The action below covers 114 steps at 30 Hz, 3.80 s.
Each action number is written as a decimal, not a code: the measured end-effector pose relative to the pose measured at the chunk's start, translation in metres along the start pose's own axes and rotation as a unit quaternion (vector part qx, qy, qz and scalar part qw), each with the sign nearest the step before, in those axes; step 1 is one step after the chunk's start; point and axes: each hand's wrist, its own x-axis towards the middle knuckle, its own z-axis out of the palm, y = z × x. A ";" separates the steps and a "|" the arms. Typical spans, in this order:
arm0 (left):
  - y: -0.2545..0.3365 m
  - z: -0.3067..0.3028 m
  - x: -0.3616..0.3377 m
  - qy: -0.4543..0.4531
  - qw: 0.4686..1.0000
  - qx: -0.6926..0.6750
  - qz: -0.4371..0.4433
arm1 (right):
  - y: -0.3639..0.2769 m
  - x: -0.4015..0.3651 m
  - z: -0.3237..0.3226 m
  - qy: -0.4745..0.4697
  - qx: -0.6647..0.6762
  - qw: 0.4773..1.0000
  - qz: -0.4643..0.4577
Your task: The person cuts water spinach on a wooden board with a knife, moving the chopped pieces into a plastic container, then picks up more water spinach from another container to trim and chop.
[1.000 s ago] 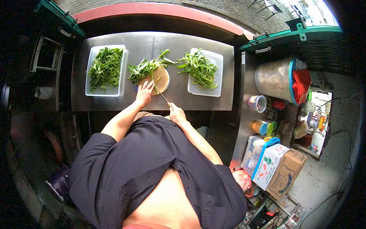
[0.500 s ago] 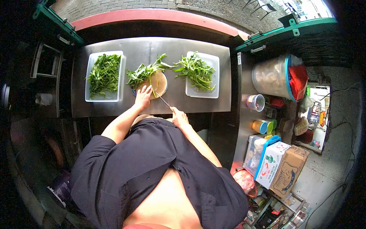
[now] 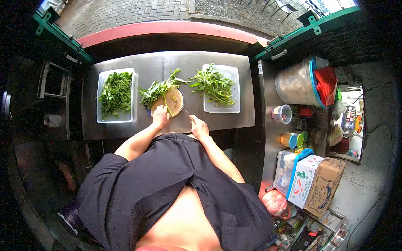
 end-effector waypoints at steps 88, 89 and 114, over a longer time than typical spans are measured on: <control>-0.020 -0.007 0.016 -0.079 0.977 0.141 0.140 | 0.000 -0.006 0.012 -0.098 0.033 0.993 0.050; -0.020 -0.008 0.015 -0.081 0.977 0.139 0.141 | 0.000 -0.007 0.012 -0.099 0.032 0.993 0.053; -0.023 -0.014 0.019 -0.142 0.967 0.162 0.138 | 0.004 -0.018 0.005 -0.030 0.027 0.998 0.049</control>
